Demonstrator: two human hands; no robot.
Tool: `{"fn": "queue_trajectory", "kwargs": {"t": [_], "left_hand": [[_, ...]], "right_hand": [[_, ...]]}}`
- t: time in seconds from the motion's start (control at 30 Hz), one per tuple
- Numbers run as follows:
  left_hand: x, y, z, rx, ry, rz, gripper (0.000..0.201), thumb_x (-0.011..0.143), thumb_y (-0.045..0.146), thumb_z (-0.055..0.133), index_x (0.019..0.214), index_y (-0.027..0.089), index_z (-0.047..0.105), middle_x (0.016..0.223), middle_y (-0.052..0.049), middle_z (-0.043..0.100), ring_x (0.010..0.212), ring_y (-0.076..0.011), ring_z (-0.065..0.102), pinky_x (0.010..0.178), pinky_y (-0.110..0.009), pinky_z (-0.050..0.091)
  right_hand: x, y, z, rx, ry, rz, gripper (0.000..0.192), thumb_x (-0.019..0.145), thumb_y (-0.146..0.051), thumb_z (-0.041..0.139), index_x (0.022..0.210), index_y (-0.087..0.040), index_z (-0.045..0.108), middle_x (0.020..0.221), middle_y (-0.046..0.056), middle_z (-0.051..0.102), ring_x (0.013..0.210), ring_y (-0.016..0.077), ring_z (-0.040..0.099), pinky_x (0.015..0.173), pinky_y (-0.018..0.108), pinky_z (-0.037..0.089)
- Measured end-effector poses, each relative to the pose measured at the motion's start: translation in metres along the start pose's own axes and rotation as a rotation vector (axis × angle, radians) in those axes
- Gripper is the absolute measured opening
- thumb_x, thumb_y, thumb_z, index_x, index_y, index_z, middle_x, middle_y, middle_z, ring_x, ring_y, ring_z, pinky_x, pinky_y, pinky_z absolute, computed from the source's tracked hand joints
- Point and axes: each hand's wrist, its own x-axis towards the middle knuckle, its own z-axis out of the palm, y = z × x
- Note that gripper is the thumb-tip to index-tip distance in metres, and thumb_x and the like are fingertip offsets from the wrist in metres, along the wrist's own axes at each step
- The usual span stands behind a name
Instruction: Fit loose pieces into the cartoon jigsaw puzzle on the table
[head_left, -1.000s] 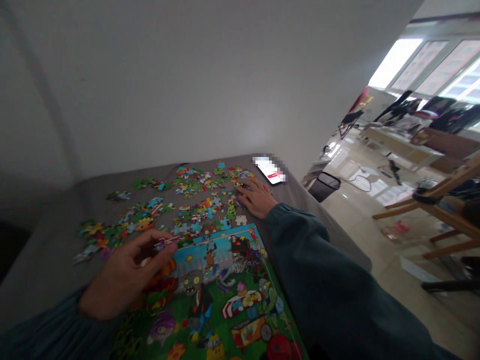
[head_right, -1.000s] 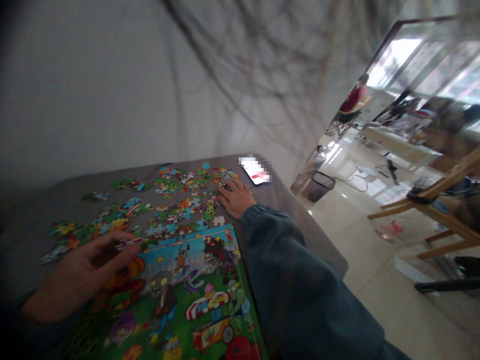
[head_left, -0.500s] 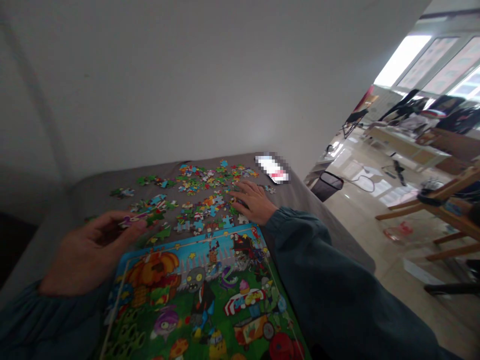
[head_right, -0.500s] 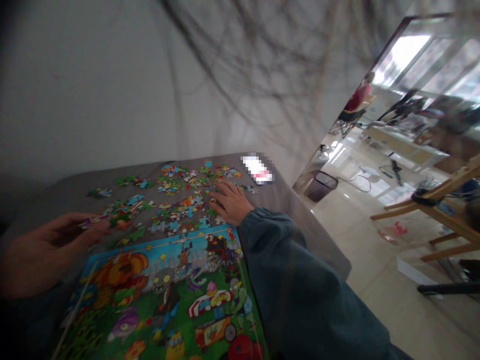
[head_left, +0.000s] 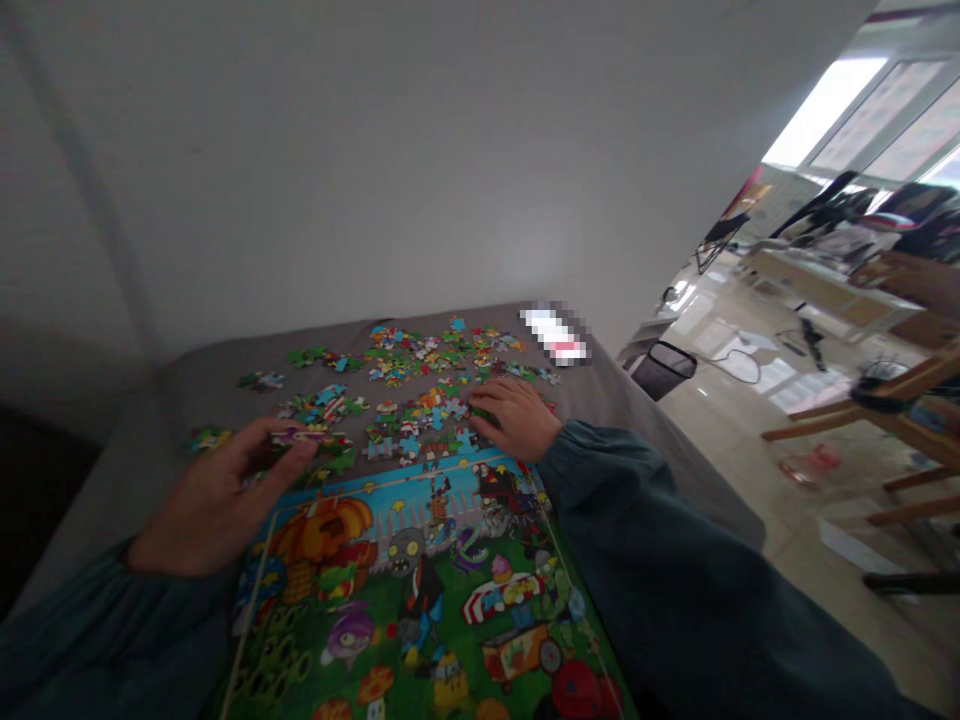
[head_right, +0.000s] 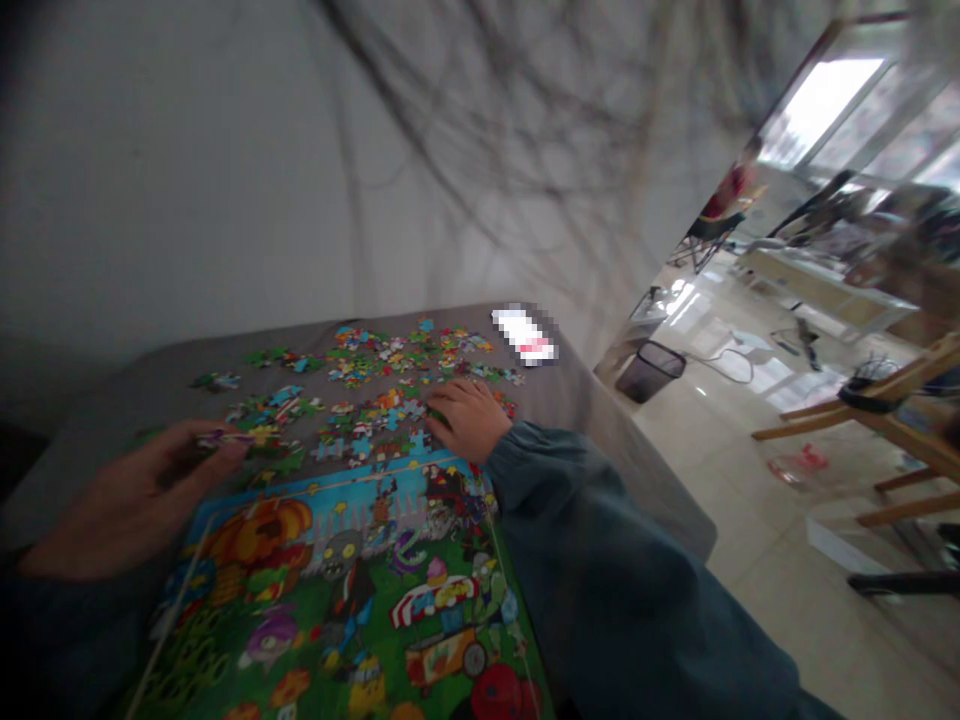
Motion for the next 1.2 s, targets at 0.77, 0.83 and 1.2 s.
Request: {"fn": "queue_trajectory", "kwargs": {"t": [0.77,0.83,1.2], "left_hand": [[-0.004,-0.002,0.012,0.173,-0.282,0.146,0.053,0.090,0.070,0.041,0.103,0.025,0.067,0.104,-0.005,0.078,0.094,-0.0283,0.073,0.081,-0.035,0.055],[-0.003,-0.004,0.012,0.174,-0.293,0.149,0.052,0.091,0.069,0.042,0.105,0.025,0.066,0.104,-0.004,0.078,0.095,-0.0279,0.073,0.081,-0.035,0.055],[-0.006,0.001,0.010,0.135,-0.248,0.164,0.051,0.089,0.069,0.045,0.098,0.026,0.069,0.103,-0.004,0.078,0.094,-0.0267,0.072,0.083,-0.036,0.056]], "right_hand": [[0.009,0.002,0.011,0.191,0.125,0.059,0.025,0.098,-0.040,0.066,0.115,-0.024,0.074,0.130,0.008,0.068,0.130,0.0265,0.049,0.110,0.047,0.036],[0.009,0.004,0.008,0.178,0.180,0.088,0.025,0.098,-0.040,0.066,0.114,-0.023,0.074,0.128,0.009,0.068,0.129,0.0269,0.050,0.110,0.046,0.037],[0.005,-0.002,0.006,0.094,0.097,0.103,0.039,0.101,-0.042,0.059,0.135,-0.024,0.066,0.145,0.011,0.057,0.141,0.0309,0.038,0.114,0.052,0.034]]}}
